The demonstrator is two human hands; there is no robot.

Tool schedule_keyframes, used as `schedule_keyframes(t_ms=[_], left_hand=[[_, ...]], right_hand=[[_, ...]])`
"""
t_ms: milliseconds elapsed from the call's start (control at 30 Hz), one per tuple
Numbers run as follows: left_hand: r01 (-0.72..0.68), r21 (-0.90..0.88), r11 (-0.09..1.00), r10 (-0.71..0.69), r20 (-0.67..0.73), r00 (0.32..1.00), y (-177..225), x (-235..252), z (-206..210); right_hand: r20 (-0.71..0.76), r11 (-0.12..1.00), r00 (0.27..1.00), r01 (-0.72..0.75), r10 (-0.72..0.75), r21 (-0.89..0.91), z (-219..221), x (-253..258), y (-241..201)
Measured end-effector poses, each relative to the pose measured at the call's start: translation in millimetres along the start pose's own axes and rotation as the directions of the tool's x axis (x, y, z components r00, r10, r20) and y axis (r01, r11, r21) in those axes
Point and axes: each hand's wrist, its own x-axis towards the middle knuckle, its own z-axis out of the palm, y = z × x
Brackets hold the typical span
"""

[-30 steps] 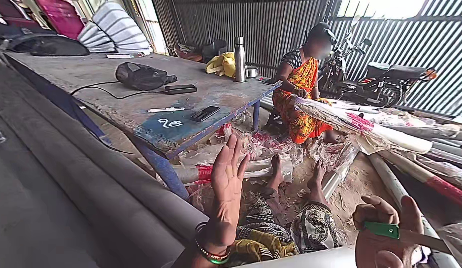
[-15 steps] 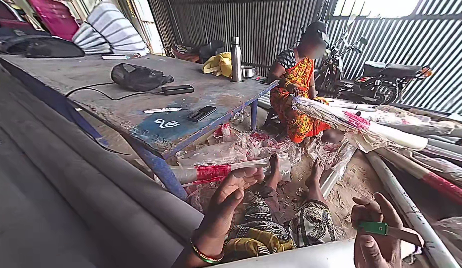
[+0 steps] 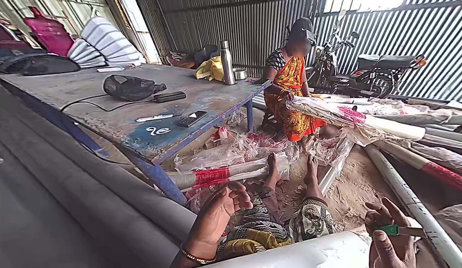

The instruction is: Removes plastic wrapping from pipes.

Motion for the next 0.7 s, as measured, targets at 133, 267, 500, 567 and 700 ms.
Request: schedule_keyframes(t_ms=[133, 267, 500, 567, 700], left_hand=[[0.022, 0.013, 1.000, -0.020, -0.167, 0.986, -0.9, -0.5, 4.3], [0.036, 0.032, 0.999, -0.026, -0.278, 0.960, -1.6, 0.0, 6.3], [0.055, 0.017, 0.998, -0.046, -0.329, 0.943, -5.6, -3.2, -0.2], [0.059, 0.013, 0.998, -0.051, -0.341, 0.939, -7.0, -4.6, -4.0], [0.086, 0.031, 0.996, -0.073, -0.300, 0.951, -6.2, -10.4, -14.2]], right_hand=[[-0.003, 0.999, 0.999, -0.053, 0.053, 0.003, -0.6, -5.9, 2.5], [-0.012, 0.998, 0.998, -0.055, 0.055, -0.014, -2.9, -7.5, 1.7], [-0.034, 0.982, 0.995, -0.094, 0.090, -0.167, -13.4, -7.5, 3.5], [-0.066, 0.972, 0.991, -0.126, 0.115, -0.199, -18.6, -5.7, 4.1], [-0.127, 0.955, 0.969, -0.234, 0.213, -0.180, -33.5, -13.8, 0.0]])
